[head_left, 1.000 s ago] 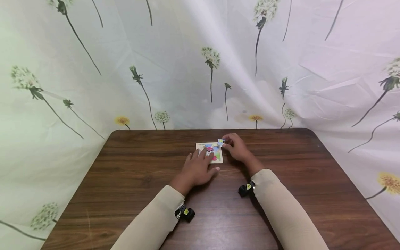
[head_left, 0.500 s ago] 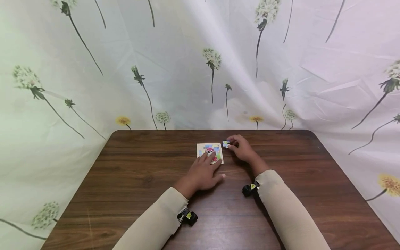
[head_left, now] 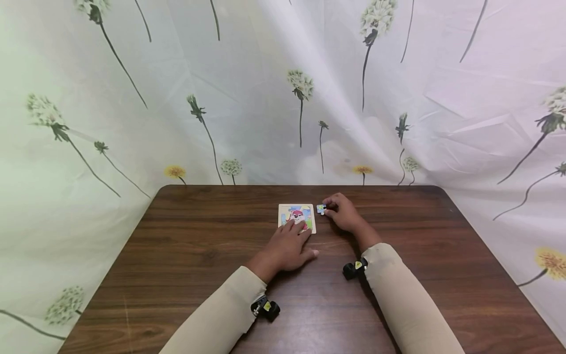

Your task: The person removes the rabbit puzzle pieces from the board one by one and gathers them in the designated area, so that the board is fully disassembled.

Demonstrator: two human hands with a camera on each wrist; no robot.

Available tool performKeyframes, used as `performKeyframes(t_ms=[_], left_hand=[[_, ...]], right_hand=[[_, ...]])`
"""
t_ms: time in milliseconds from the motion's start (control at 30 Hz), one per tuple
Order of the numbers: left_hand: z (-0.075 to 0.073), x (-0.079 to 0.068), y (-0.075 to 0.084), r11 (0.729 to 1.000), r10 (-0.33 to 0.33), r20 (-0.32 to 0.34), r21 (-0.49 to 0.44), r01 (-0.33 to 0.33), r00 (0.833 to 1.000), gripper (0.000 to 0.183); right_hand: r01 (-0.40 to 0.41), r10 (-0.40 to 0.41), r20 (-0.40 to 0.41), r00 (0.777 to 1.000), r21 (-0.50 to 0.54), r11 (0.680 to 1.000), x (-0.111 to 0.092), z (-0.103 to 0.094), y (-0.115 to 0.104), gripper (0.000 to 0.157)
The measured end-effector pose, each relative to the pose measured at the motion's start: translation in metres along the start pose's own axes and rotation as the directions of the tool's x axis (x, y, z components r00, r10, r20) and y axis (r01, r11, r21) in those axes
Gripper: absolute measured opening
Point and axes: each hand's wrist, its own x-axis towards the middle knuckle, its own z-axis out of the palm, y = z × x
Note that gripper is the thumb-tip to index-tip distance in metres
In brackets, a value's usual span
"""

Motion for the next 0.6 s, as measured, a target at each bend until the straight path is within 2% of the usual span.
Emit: performKeyframes(t_ms=[600], left_hand=[[0.0002, -0.0032, 0.0016, 1.0, -0.001, 0.004, 0.023, 0.001, 1.0, 0.075]], right_hand=[[-0.009, 0.011, 0.028, 1.0, -0.054, 0.999, -0.0014, 0.0005, -0.003, 0.027]])
